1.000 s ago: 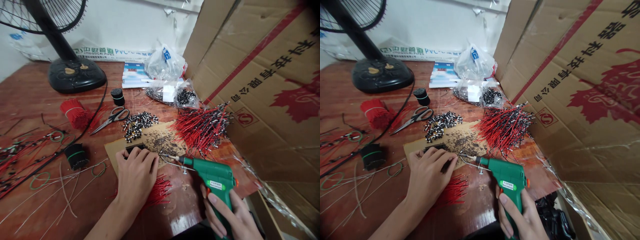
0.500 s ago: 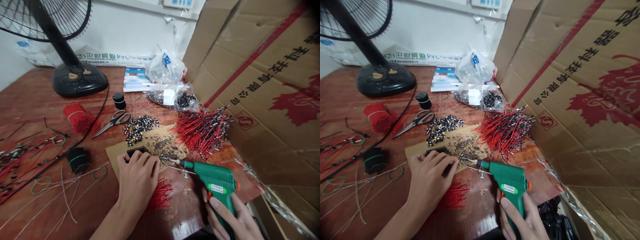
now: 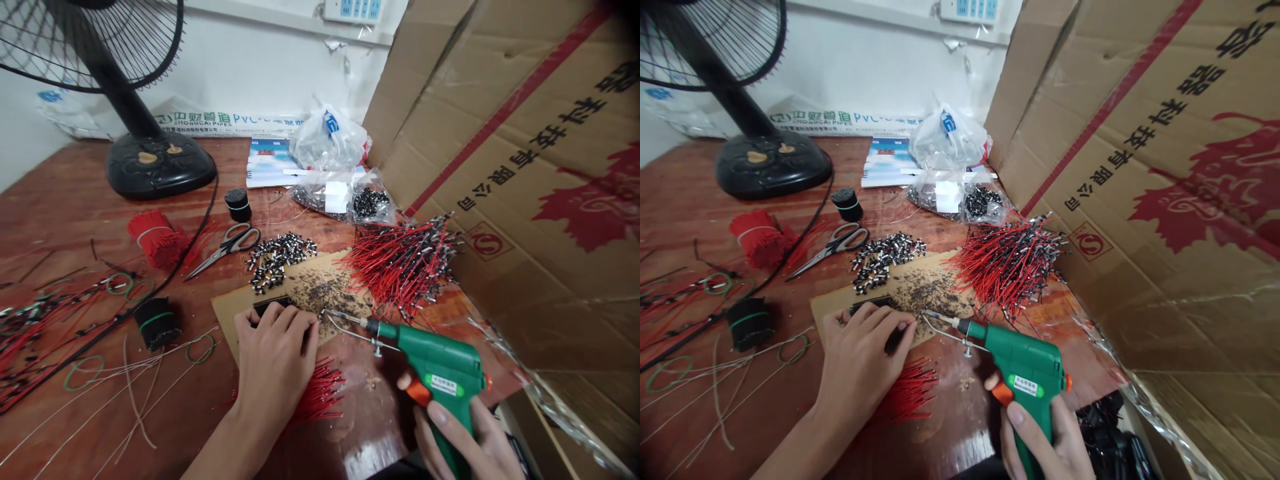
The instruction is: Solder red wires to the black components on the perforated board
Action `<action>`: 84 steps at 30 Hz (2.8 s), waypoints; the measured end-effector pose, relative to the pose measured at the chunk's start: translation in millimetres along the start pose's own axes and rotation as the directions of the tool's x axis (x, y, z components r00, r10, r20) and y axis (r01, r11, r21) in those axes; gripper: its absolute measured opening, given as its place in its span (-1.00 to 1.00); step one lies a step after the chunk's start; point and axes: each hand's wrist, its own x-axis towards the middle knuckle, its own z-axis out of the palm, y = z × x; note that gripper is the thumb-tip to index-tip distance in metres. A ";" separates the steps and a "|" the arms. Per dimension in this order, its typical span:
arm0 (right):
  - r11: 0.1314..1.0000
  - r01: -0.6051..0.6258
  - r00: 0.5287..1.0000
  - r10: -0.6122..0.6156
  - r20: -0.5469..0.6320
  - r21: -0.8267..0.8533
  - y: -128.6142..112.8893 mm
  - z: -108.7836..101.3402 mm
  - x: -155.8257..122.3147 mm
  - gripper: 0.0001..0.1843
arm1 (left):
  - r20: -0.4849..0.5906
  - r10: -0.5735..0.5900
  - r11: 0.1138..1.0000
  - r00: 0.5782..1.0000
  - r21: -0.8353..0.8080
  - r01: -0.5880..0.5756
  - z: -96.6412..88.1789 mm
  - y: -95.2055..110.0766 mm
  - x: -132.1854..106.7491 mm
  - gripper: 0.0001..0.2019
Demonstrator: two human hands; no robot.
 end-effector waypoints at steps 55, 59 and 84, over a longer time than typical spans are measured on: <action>0.865 0.424 0.905 -0.402 -0.135 0.269 -5.5 20.7 16.8 -0.52 | 0.051 0.045 0.999 0.998 0.022 -0.046 -1.1 11.0 1.8 -0.79; 0.861 0.438 0.899 -0.422 -0.117 0.258 -5.8 20.8 14.7 -0.49 | 0.092 0.009 0.998 0.996 -0.060 -0.003 -12.0 9.3 3.5 -0.87; 0.868 0.450 0.893 -0.440 -0.098 0.209 -5.6 18.3 12.4 -0.51 | 0.229 0.235 0.968 0.944 0.032 -0.249 -36.4 -1.1 -43.3 -0.80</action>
